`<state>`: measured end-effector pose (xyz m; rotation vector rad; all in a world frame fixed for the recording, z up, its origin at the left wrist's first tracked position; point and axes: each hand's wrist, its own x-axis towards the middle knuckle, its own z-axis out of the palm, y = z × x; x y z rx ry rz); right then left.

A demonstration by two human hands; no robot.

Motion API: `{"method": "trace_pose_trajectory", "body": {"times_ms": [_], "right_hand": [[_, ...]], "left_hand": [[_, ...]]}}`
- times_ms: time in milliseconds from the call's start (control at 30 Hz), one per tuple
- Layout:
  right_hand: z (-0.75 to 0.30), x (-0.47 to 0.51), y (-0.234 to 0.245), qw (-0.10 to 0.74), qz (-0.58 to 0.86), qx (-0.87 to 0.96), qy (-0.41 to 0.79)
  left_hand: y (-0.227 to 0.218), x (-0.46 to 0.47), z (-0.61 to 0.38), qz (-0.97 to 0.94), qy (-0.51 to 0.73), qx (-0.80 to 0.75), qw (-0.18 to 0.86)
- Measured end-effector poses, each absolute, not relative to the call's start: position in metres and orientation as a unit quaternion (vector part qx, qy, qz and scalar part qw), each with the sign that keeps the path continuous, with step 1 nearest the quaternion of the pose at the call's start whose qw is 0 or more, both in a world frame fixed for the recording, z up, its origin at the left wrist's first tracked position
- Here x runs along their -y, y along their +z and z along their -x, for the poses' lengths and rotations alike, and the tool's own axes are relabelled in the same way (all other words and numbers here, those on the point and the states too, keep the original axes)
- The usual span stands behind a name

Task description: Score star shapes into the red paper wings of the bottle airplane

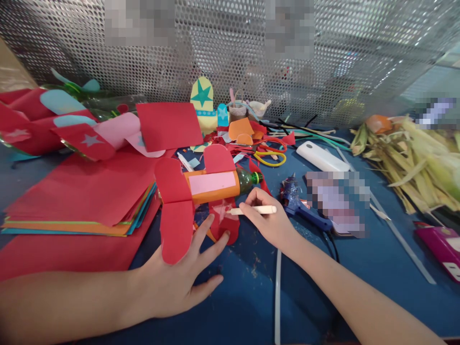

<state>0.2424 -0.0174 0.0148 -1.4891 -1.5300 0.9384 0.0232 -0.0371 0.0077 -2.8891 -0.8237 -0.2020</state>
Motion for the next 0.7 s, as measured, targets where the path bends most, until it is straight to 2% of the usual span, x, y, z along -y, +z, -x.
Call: {"method": "trace_pose_trajectory", "body": {"times_ms": [700], "right_hand": [[-0.2433,0.0182,0.0145,0.4,0.592,0.598,0.364]], "left_hand": [[0.0079,0.0374,-0.0232,0.958,-0.056,0.274,0.059]]}}
